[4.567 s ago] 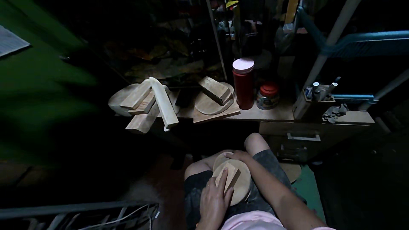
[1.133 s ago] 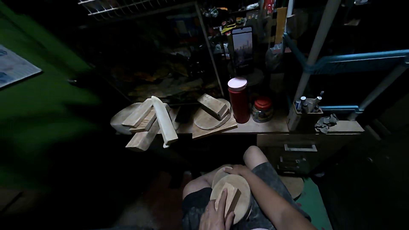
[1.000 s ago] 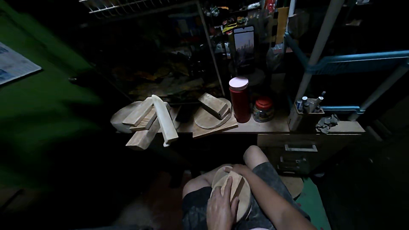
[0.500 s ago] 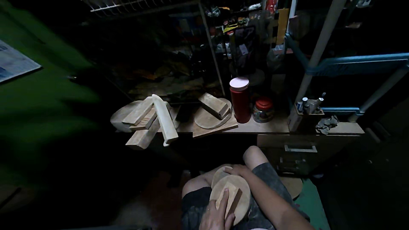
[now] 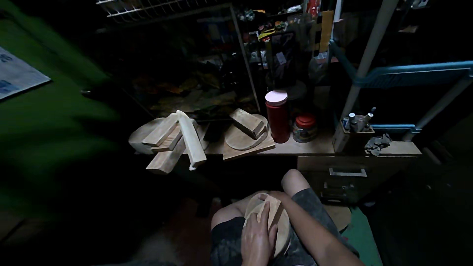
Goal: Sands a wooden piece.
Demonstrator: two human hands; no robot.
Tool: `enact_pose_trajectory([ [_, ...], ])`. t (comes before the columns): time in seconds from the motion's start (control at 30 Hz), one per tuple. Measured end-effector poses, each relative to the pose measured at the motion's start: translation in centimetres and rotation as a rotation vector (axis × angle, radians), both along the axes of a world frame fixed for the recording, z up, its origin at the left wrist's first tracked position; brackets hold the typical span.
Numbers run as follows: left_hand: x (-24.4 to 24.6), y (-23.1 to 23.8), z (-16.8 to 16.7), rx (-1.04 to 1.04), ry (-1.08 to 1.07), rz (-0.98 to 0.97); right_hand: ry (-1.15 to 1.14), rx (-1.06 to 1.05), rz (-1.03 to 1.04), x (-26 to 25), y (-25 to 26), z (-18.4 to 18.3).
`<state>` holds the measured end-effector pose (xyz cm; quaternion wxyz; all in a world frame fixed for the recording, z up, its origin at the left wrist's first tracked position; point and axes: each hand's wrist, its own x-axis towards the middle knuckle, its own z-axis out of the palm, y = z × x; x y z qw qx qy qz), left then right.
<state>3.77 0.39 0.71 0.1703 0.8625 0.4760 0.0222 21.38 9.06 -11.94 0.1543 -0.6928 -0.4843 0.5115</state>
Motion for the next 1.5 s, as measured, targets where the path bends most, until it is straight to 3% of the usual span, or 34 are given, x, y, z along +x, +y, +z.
enact_pose_trajectory([
  [0.1,0.5,0.4,0.2,-0.014,0.041,-0.005,0.011,0.031,-0.02,-0.2,-0.3,0.5],
  [0.3,-1.7,-0.9,0.3,-0.03,-0.017,-0.054,-0.088,-0.114,0.036,-0.1,-0.5,2.9],
  [0.6,-5.5,-2.3,0.1,-0.065,0.012,-0.044,-0.06,-0.137,0.018,0.0,0.2,1.7],
  [0.87,-0.9,-0.4,0.1,-0.026,-0.004,0.012,-0.026,-0.103,0.018,0.0,0.3,1.6],
  [1.03,0.9,0.8,0.3,-0.027,0.027,0.002,0.145,0.079,-0.166,-0.4,-1.5,1.5],
  [1.17,-0.4,0.2,0.4,-0.052,0.009,-0.037,0.003,-0.015,-0.007,0.0,-0.4,1.1],
  [1.3,-2.9,-0.6,0.3,-0.06,-0.01,-0.073,-0.089,-0.139,0.026,0.0,0.1,2.0],
  [1.5,-6.1,-1.9,0.2,-0.072,0.007,-0.06,-0.093,-0.163,0.013,-0.1,0.2,2.0],
])
